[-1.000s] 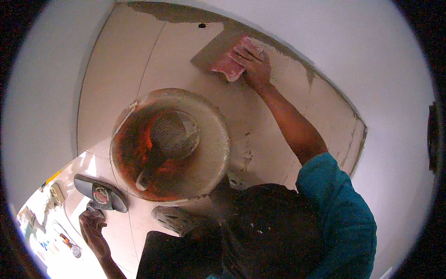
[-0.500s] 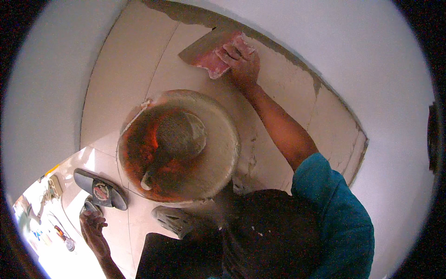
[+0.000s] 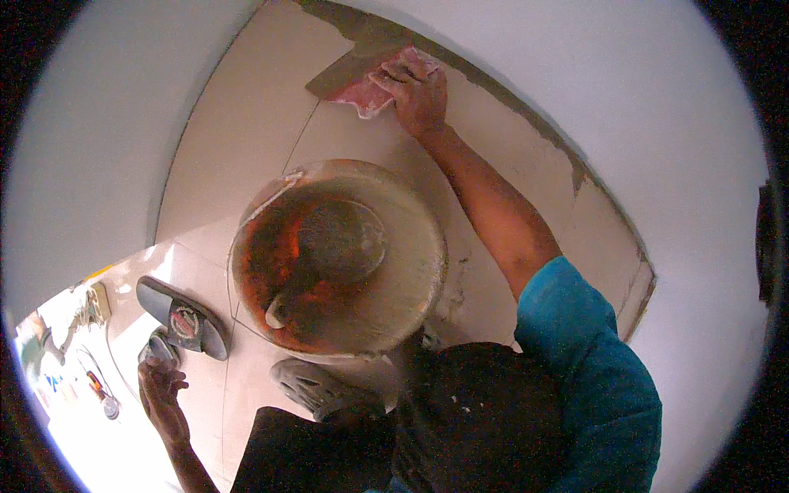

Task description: The person applies grout to the gaps between floor tiles using a pink float and a bucket of grout. They repeatedly scoop grout from the bucket and spread it across the tiled floor, then rinse the float in a separate bucket of water.

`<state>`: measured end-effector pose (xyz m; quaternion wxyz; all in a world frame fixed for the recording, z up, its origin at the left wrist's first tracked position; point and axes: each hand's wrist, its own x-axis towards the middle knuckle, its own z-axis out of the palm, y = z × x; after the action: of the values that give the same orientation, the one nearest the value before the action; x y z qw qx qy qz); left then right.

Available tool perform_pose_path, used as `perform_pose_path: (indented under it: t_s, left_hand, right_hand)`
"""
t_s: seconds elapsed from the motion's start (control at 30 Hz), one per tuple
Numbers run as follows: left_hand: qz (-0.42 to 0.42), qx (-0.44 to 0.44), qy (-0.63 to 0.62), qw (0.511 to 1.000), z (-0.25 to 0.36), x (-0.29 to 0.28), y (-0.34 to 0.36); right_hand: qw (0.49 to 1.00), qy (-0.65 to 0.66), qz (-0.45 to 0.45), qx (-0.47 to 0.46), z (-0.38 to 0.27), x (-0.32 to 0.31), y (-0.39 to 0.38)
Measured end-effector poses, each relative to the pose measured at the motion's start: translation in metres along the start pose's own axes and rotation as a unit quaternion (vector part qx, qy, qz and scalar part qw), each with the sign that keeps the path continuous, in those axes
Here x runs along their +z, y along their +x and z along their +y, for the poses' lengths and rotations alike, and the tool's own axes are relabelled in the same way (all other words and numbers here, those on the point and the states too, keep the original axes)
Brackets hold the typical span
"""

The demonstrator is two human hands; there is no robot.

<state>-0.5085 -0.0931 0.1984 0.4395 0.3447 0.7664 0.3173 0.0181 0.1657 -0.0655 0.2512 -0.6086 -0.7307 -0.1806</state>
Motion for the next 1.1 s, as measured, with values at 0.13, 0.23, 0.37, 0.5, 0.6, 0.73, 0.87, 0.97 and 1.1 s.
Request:
perform_pose_path:
  t_s: [0.13, 0.23, 0.37, 0.5, 0.6, 0.73, 0.87, 0.97, 1.1]
  left_hand:
    - [0.006, -0.012, -0.015, 1.0, -0.001, -0.005, -0.003]
    - [0.015, -0.022, -0.015, 1.0, 0.001, -0.004, -0.005]
    - [0.026, -0.023, -0.026, 0.999, -0.004, -0.011, -0.008]
    - [0.024, -0.015, -0.034, 0.999, -0.008, -0.015, -0.011]
    - [0.027, -0.014, -0.047, 0.998, -0.007, -0.013, -0.013]
    - [0.022, -0.023, -0.056, 0.998, -0.015, -0.023, -0.016]
    - [0.044, -0.023, -0.02, 0.999, -0.01, -0.02, -0.019]
    - [0.051, -0.019, -0.018, 0.998, -0.012, -0.021, -0.022]
    - [0.08, -0.041, -0.003, 0.996, -0.022, -0.033, -0.027]
  right_hand:
    - [1.0, 0.007, -0.019, -0.024, -0.013, 0.004, 0.025]
    - [0.999, 0.021, -0.046, -0.012, -0.027, 0.002, 0.038]
    - [0.994, -0.002, -0.087, -0.065, -0.044, -0.017, 0.064]
    - [0.993, 0.019, -0.092, -0.079, -0.05, -0.014, 0.082]
    - [0.994, 0.031, -0.06, -0.089, -0.053, -0.009, 0.082]
    - [0.992, 0.067, -0.008, -0.105, -0.053, -0.011, 0.082]
    - [0.992, 0.066, 0.002, -0.106, -0.053, -0.016, 0.084]
    - [0.99, 0.06, -0.033, -0.126, -0.05, -0.018, 0.082]
    - [0.987, 0.029, -0.063, -0.142, -0.046, -0.012, 0.083]
